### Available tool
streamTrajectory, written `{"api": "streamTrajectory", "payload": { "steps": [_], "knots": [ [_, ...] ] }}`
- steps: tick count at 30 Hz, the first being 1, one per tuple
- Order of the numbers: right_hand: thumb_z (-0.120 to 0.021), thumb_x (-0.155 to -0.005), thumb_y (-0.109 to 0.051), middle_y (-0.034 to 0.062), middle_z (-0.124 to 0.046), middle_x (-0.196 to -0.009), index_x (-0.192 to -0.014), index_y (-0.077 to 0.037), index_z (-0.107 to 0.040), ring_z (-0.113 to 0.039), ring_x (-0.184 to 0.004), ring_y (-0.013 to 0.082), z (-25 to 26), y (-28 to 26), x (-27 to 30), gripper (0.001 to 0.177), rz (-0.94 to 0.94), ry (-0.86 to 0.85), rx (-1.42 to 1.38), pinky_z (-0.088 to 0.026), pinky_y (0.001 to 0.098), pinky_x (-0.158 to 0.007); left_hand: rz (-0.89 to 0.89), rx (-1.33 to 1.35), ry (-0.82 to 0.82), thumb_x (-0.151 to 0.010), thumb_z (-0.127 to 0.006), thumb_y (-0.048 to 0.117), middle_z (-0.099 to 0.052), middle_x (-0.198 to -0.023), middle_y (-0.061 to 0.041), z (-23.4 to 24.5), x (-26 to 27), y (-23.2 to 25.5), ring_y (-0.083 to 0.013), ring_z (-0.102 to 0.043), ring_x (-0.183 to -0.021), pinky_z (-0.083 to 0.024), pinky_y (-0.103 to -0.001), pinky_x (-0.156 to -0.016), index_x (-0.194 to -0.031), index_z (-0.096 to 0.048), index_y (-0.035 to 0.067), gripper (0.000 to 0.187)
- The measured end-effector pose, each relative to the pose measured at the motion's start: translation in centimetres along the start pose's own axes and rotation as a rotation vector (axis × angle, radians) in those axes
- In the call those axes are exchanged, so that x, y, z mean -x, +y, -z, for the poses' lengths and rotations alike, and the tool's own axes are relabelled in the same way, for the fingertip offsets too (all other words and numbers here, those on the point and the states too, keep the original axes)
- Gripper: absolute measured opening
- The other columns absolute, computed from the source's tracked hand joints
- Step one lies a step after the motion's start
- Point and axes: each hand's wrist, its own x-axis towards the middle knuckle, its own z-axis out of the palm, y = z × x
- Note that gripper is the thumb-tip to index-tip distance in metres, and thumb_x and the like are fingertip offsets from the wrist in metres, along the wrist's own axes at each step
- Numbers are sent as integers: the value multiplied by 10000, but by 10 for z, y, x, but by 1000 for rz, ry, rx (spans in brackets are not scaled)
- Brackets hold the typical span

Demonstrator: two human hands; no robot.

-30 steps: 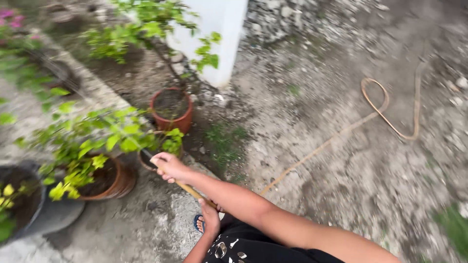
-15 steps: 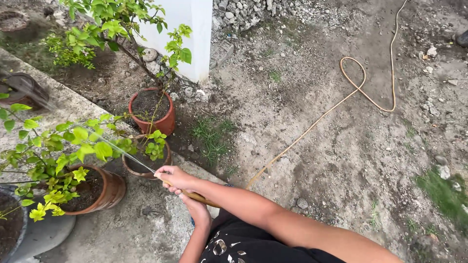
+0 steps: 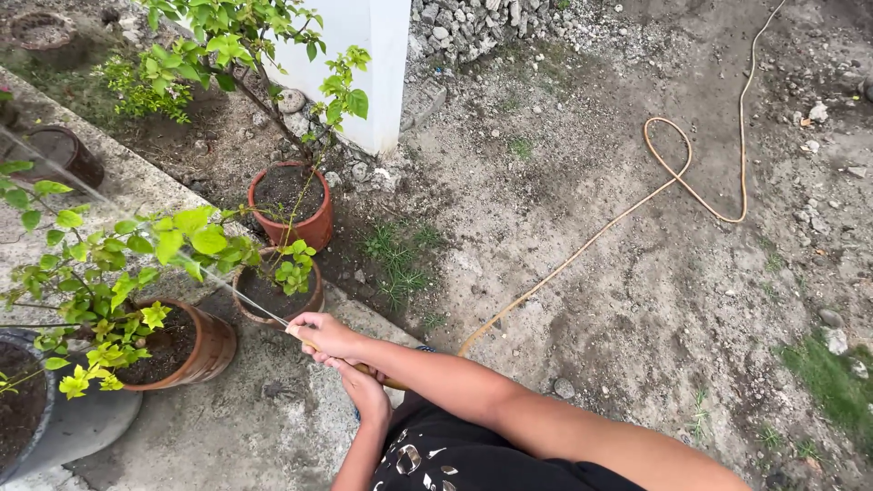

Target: Watering several potted plants in an outdoor garden area using a garden hose.

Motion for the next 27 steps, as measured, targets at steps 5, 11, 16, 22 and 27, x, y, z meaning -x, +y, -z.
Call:
{"api": "streamTrajectory", "payload": {
  "steps": [5,11,16,22,27],
  "knots": [
    [-527,-1112,-274,54,-481,-660,-1386,-154,-567,-419,-400,64,-2,-7,2,302,9,3,-9,-325,190,-267,-6,2,27,-1182,-248,595,-467,-601,-20,-4,0,11,-130,-444,-497,-343,-308,-444,-790,-456,150,629],
    [-533,-1112,-277,56,-498,-659,-1372,-147,-582,-431,-400,62,4,-5,-2,295,8,17,-9,-338,194,-273,-13,6,67,-1182,-262,601,-455,-606,-7,-11,5,21,-115,-436,-503,-330,-300,-445,-790,-447,156,620],
    [-518,-1158,-224,47,-463,-675,-1235,-125,-591,-303,-476,80,1,-41,13,145,-100,8,32,-229,222,-398,-14,7,106,-1181,-273,605,-445,-610,3,-19,9,35,-104,-429,-508,-320,-294,-445,-790,-440,161,615],
    [-461,-1167,-209,37,-469,-665,-1287,-142,-583,-314,-458,85,-2,-38,10,183,-137,-10,63,-216,232,-385,60,-1,159,-1180,-283,604,-490,-687,-15,-18,12,40,-112,-459,-577,-350,-297,-488,-867,-495,131,606],
    [-488,-1164,-213,44,-457,-681,-1236,-131,-587,-288,-473,76,-6,-33,9,147,-140,-35,33,-228,211,-397,14,53,106,-1169,-252,628,-437,-620,10,-19,20,49,-94,-417,-533,-305,-279,-481,-782,-437,162,634]
  ]
}}
